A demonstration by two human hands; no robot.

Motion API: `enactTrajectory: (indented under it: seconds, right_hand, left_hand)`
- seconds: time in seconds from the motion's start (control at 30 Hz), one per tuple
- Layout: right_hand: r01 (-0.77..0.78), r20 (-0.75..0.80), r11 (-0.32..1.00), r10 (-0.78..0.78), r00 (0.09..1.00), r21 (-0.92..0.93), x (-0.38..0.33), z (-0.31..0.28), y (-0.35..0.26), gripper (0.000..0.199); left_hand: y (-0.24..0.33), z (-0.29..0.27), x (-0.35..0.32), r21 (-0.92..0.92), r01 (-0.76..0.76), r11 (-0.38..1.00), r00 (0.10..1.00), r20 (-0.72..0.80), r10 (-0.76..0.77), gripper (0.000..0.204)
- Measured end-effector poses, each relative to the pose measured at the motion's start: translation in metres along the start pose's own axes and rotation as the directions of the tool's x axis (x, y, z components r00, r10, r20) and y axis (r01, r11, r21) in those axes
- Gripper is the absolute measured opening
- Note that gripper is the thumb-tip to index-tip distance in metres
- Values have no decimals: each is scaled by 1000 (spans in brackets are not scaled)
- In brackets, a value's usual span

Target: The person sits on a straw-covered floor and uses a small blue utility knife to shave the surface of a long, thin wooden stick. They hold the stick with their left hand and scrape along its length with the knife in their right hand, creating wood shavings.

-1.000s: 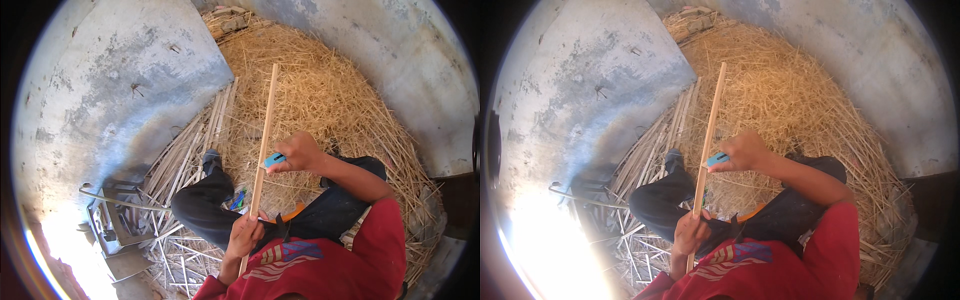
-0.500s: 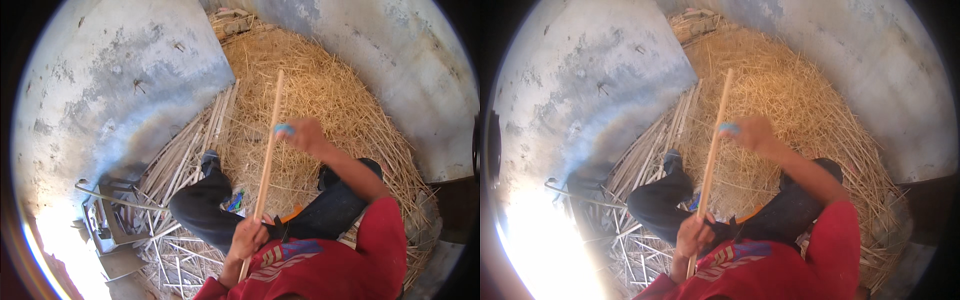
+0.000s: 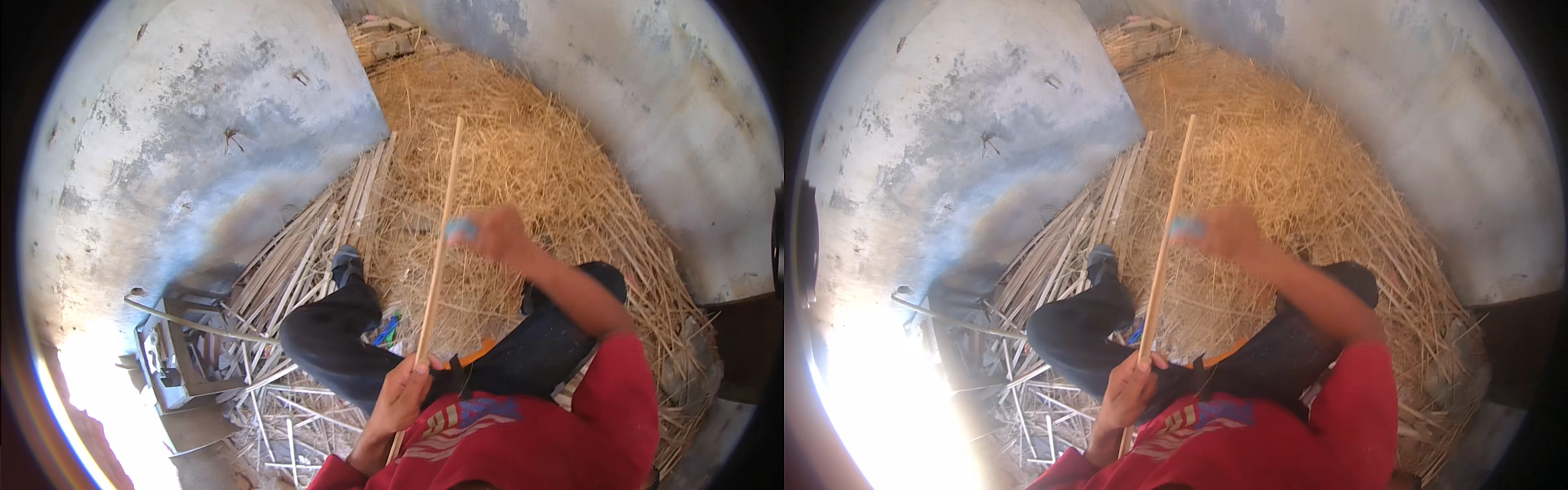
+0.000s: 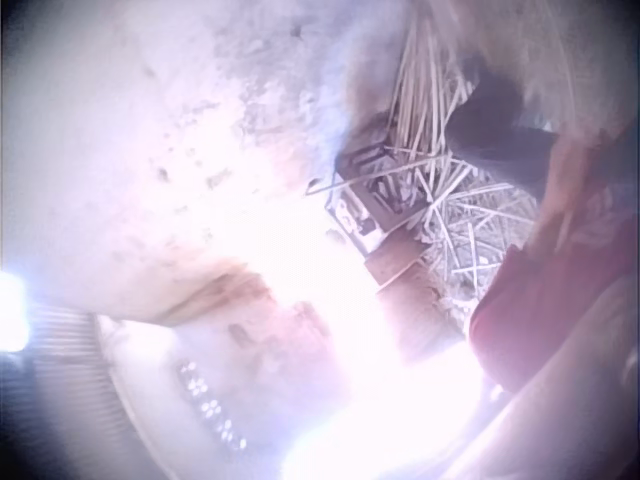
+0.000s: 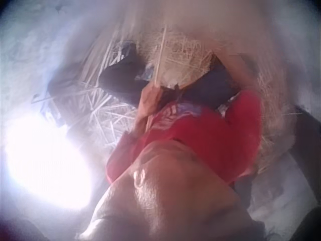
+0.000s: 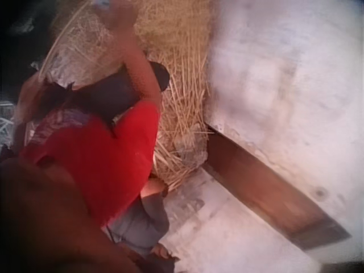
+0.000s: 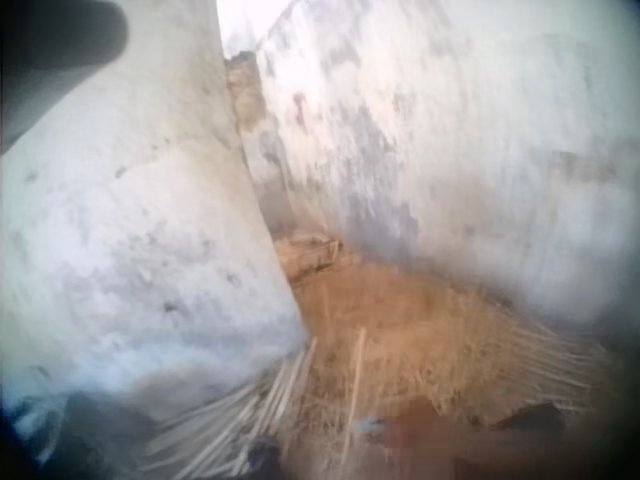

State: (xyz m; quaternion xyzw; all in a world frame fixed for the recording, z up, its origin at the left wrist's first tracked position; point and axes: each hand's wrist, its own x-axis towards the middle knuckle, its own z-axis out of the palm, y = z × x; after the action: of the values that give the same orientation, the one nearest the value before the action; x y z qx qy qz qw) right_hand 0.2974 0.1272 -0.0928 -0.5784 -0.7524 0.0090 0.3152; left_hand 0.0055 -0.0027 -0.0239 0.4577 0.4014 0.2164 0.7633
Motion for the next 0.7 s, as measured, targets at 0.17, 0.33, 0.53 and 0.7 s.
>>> enactTrajectory:
  seconds: [0.17,0.33,0.53,0.7]
  right_hand:
    - [-209,49,970,217,975,-127,25,-22,52,64]
    - [95,-45,995,-97,994,-38,-2,-5,5,69]
    - [-493,-217,862,462,860,-119,57,-51,122,75]
    - [-771,-176,636,762,623,28,39,-102,162,79]
  left_hand:
    - [4,8,-4,-59,8,998,995,96,-3,28]
    - [7,-4,-1,-25,6,1000,997,73,-5,28]
    - [5,5,-6,-33,90,995,974,211,-81,27]
    - [-16,-5,-9,-38,98,995,980,179,-89,31]
